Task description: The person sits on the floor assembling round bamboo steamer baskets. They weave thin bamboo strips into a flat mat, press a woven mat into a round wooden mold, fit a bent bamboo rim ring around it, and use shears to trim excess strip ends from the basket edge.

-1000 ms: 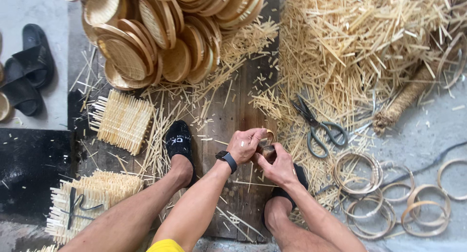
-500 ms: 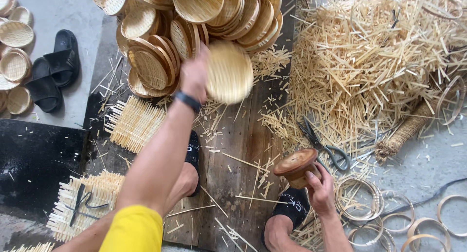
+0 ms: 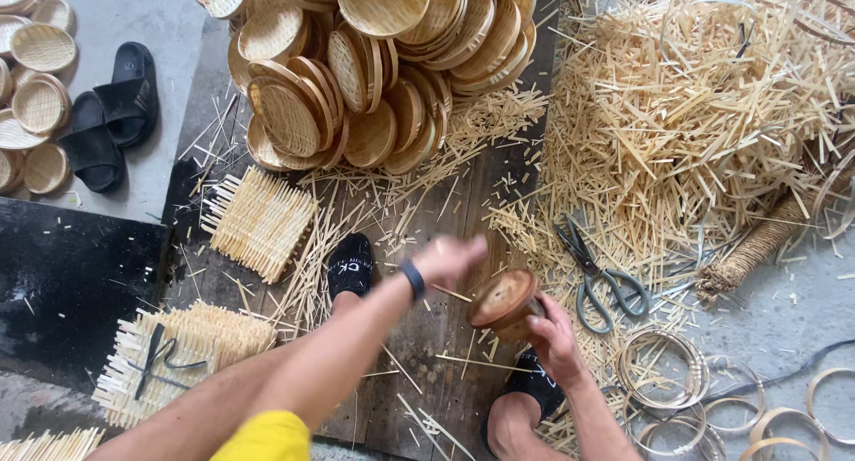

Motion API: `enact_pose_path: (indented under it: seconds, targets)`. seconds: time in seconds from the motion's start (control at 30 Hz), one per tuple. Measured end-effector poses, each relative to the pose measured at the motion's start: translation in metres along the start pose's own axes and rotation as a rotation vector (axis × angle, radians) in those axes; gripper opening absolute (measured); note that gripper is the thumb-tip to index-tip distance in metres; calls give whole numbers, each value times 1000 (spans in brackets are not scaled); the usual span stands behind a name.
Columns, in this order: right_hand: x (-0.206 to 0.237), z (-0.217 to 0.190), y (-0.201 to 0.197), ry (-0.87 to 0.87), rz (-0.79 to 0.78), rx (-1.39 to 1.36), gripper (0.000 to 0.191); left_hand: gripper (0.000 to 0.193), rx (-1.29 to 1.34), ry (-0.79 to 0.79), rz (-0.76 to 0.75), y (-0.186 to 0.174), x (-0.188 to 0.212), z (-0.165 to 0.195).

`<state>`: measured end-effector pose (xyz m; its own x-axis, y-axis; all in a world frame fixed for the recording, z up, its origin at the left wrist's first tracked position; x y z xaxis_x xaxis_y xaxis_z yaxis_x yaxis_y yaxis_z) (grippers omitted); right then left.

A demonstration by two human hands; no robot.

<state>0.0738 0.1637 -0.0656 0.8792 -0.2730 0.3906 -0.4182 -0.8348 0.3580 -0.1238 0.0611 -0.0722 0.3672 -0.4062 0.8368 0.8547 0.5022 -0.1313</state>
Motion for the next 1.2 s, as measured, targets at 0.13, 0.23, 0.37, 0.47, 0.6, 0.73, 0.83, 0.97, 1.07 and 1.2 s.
enact_pose_path:
  seconds: [0.13,0.23,0.37,0.47,0.6,0.73,0.83,0.97,1.07,1.2]
  targets:
    - [-13,7,6,116,61,-205,57,44,784,-46,-19,70,-20,-90]
    - [-25,16,-11,213,188,271,46,39,687,346,104,44,-38,-74]
    - [-37,24,-16,245,270,401,36,39,464,352,94,-22,-51,-66]
    - [-37,22,-16,201,361,382,38,49,-274,864,767,-151,13,-26]
    - [-30,20,-21,243,444,579,35,82,-620,379,1039,-280,42,-63]
    - [-30,22,-19,226,428,459,35,81,-337,-284,745,-312,43,-146]
    - [-30,27,-18,246,405,371,40,63,-360,-237,641,-321,49,-150]
    - [-26,34,-26,281,438,400,43,36,-390,-78,620,-365,70,-119]
    - [-20,3,-38,29,612,707,43,23,-912,-42,826,-408,111,-52]
    - [-9,-10,-53,-36,685,729,35,17,-1034,358,734,-360,143,42]
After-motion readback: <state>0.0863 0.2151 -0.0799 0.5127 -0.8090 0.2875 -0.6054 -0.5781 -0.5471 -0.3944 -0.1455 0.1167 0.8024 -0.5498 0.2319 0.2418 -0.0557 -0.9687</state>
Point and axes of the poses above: each hand's wrist, its own x-axis away from the middle knuckle, its own y-axis out of the palm, z = x × y, the point moved 10 cm from there along -x, towards the middle knuckle, and after that the axes turned 11 degrees about x, right-handed, at the moved point
